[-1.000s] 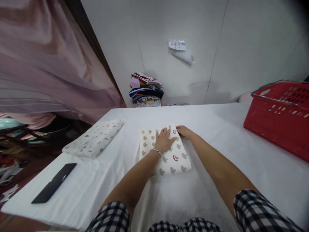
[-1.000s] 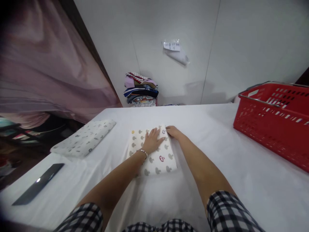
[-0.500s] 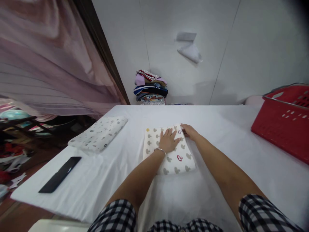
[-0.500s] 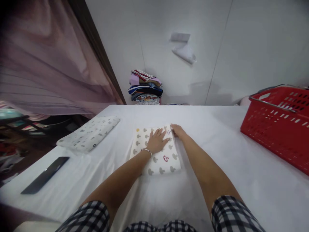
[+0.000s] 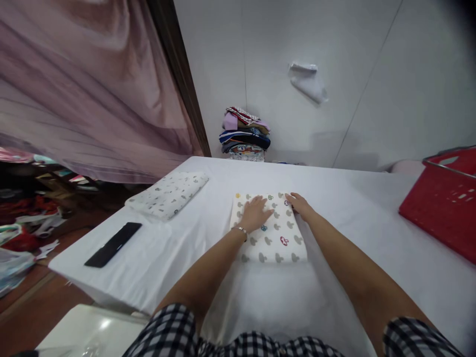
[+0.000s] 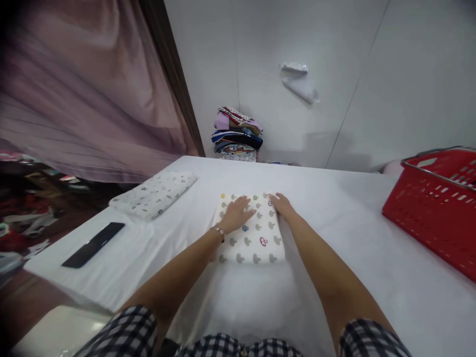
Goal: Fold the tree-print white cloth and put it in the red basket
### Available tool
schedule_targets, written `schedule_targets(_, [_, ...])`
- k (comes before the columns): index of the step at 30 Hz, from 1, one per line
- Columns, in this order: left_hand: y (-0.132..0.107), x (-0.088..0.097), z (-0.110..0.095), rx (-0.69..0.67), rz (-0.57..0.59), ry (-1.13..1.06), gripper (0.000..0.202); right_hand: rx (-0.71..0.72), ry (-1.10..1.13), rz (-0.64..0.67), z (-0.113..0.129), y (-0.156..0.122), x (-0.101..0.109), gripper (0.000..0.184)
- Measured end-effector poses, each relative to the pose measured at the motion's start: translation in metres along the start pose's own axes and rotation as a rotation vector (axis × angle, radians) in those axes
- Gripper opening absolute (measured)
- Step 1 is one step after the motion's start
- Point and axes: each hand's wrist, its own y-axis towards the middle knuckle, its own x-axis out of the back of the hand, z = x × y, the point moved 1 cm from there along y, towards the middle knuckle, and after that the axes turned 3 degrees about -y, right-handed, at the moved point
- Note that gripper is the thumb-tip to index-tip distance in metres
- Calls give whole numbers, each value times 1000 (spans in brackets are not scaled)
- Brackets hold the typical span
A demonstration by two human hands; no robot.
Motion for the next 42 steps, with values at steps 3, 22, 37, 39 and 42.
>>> schedule_targets(3, [-32,16,30,150,-181,7,54,-8,21,-4,-7,-24,0,76])
schedule_targets(22, [-67,24,55,639,-55,-804,37,-85,157,86,-21,-107,12,81])
schedule_targets(37, [-101,-20,-3,583,306,-1405,42,-49,-11,121,-26,-99,90,90])
schedule_targets(39, [-103,-25,-10,585,283,-1410,42,45,-106,72,-17,-105,92,85])
schedule_targets(42, [-105,-27,-22,581,238,-1423,38,200,-361,-21,4,-120,89,76])
